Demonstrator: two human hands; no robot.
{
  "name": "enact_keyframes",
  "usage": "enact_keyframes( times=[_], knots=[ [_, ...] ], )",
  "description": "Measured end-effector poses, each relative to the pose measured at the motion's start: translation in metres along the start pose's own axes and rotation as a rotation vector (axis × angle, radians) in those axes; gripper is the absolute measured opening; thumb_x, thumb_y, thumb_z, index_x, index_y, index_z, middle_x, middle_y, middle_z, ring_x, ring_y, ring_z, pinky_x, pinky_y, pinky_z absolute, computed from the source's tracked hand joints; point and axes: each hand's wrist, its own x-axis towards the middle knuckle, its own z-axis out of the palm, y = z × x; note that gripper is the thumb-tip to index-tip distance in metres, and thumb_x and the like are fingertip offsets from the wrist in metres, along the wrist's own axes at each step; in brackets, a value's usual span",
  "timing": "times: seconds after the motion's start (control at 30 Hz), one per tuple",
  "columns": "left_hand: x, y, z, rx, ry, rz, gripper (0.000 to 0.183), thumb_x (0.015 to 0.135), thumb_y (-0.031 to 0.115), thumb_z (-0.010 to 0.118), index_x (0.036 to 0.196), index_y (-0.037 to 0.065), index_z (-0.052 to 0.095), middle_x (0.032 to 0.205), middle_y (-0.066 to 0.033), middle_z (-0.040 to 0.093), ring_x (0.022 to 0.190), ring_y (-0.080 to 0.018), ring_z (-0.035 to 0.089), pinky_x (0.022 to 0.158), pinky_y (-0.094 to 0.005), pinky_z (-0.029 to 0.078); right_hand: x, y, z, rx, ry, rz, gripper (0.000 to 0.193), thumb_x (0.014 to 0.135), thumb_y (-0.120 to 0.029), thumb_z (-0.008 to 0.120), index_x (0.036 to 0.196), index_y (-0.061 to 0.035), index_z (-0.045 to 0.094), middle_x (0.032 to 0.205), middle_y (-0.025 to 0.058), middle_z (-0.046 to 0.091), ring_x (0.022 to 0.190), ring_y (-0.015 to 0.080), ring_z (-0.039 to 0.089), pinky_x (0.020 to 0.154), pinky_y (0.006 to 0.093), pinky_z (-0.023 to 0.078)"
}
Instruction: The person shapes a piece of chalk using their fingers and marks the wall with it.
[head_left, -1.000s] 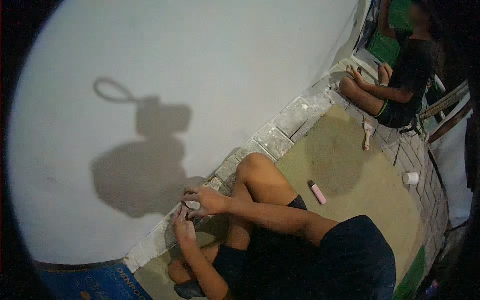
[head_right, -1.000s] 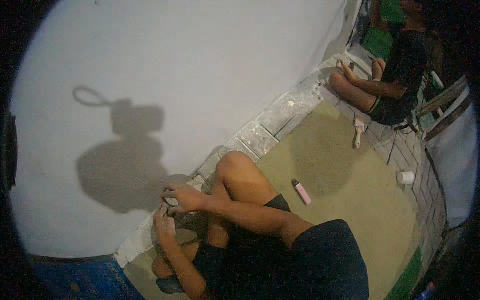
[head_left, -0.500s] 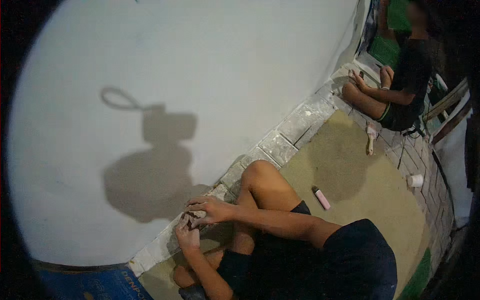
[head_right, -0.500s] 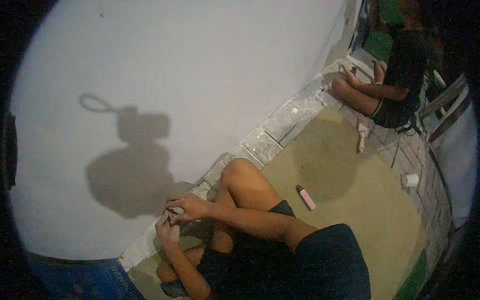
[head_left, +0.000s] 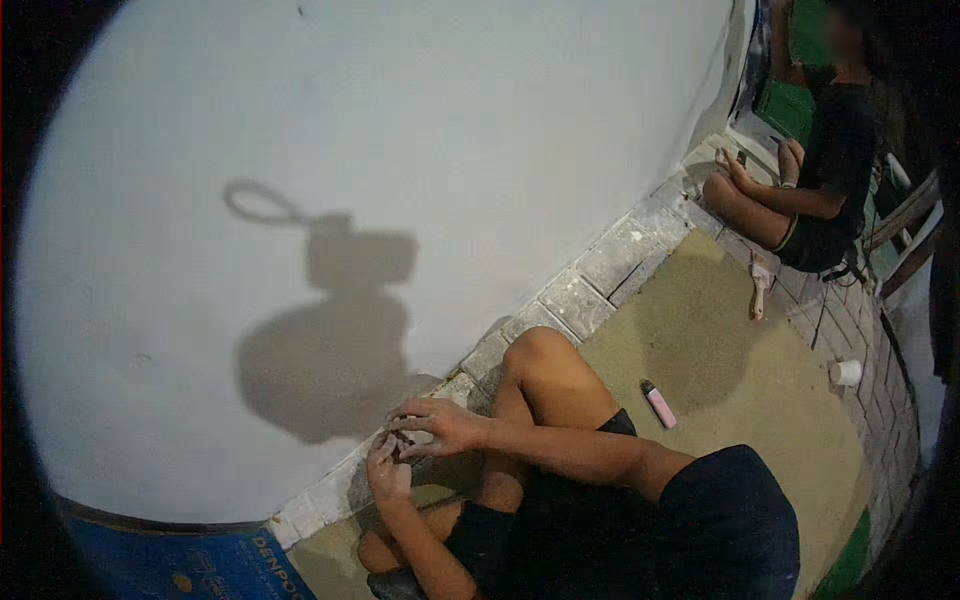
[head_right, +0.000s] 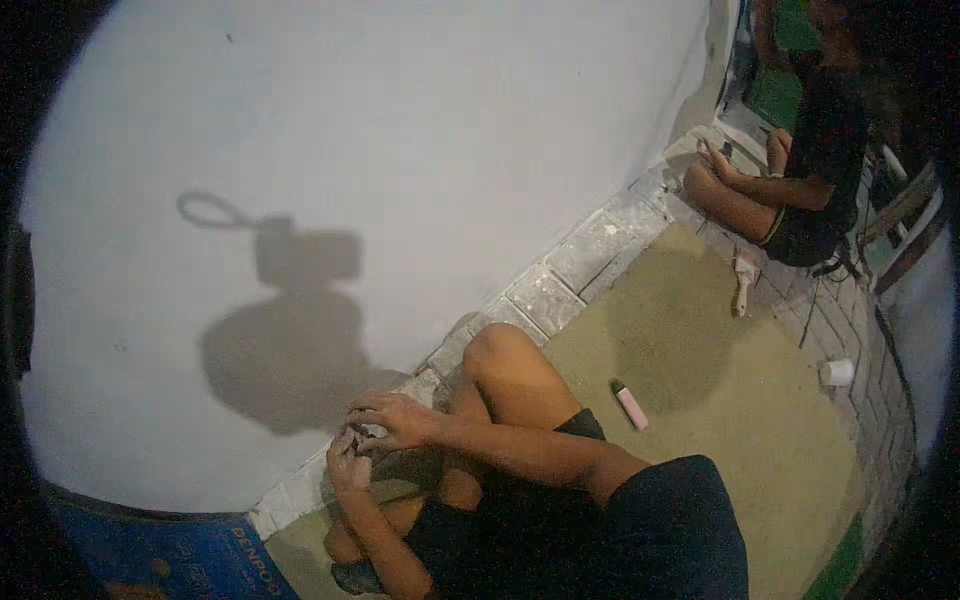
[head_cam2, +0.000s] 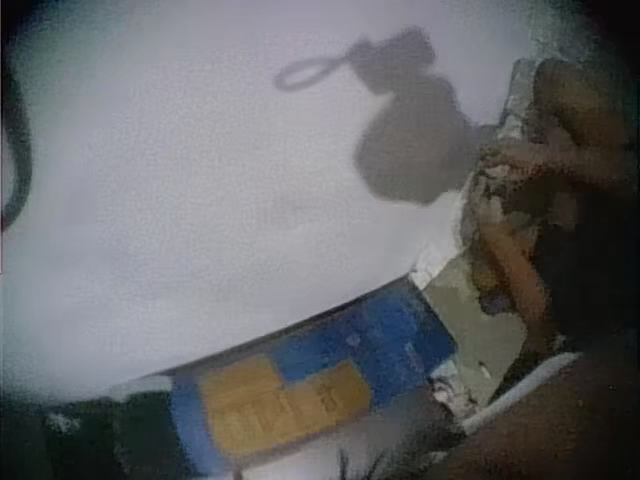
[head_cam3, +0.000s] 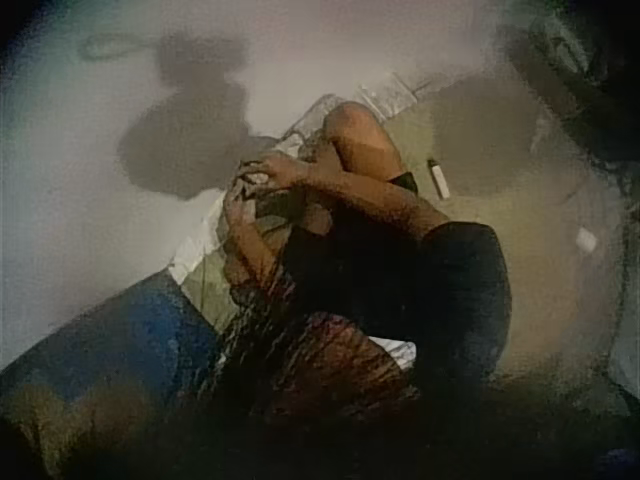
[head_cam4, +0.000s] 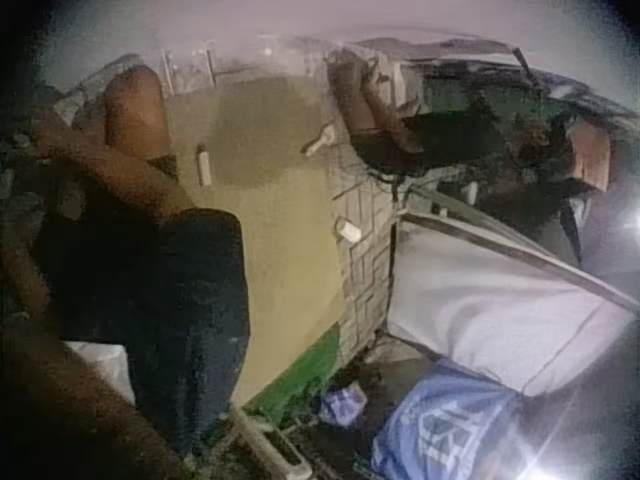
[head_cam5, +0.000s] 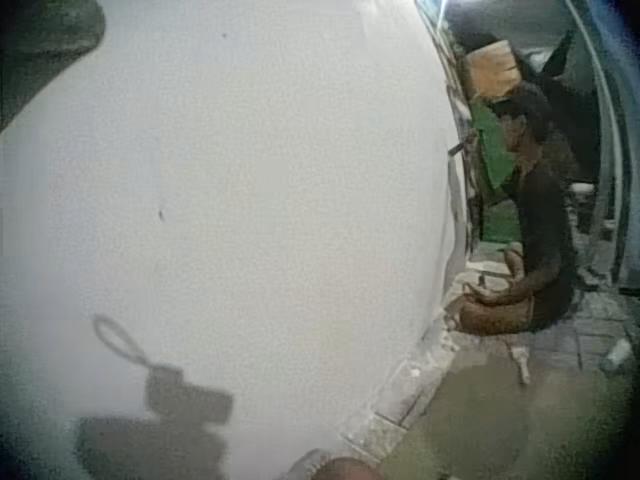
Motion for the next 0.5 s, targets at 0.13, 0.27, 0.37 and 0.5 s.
enact_keyframes(
  times=[0.13, 0.27, 0.37, 0.5],
  knots=[
    [-0.001, -0.002, 0.004, -0.033, 0.093, 0.050, 0.015, 0.085, 0.006, 0.056, 0.098, -0.001, 0.057, 0.080, -0.0047, 0.055, 0.072, -0.0156, 0.052, 0.065, -0.0264, 0.042, 0.001, -0.001, -0.002, -0.009, 0.009, 0.005, 0.049, 0.078, -0.033, 0.069, 0.117, -0.0070, 0.055, 0.114, 0.0148, 0.055, 0.103, 0.0336, 0.055, 0.087, 0.0421, 0.046],
    [0.001, -0.003, 0.000, -0.067, 0.067, 0.011, 0.016, 0.085, 0.005, 0.056, 0.100, 0.000, 0.058, 0.087, -0.0062, 0.057, 0.078, -0.0152, 0.054, 0.068, -0.0277, 0.044, 0.002, 0.000, -0.004, -0.018, -0.026, -0.012, 0.044, 0.078, -0.029, 0.070, 0.112, -0.0053, 0.057, 0.111, 0.0148, 0.055, 0.103, 0.0332, 0.054, 0.087, 0.0424, 0.046],
    [-0.002, -0.003, -0.005, -0.039, 0.074, 0.036, 0.020, 0.085, 0.006, 0.057, 0.104, 0.000, 0.057, 0.093, -0.0079, 0.059, 0.086, -0.0168, 0.056, 0.074, -0.0296, 0.045, 0.001, 0.003, -0.003, -0.075, -0.039, -0.039, 0.039, 0.077, -0.028, 0.070, 0.107, -0.0050, 0.059, 0.110, 0.0143, 0.055, 0.103, 0.0322, 0.054, 0.087, 0.0424, 0.046],
    [-0.002, 0.000, -0.010, 0.067, 0.048, -0.013, 0.025, 0.085, 0.008, 0.060, 0.108, -0.001, 0.057, 0.100, -0.0086, 0.061, 0.093, -0.0199, 0.057, 0.081, -0.0316, 0.046, -0.001, 0.007, -0.001, -0.124, -0.023, -0.098, 0.035, 0.077, -0.029, 0.069, 0.100, -0.0049, 0.060, 0.109, 0.0133, 0.055, 0.102, 0.0309, 0.055, 0.087, 0.0424, 0.047]
  ],
)
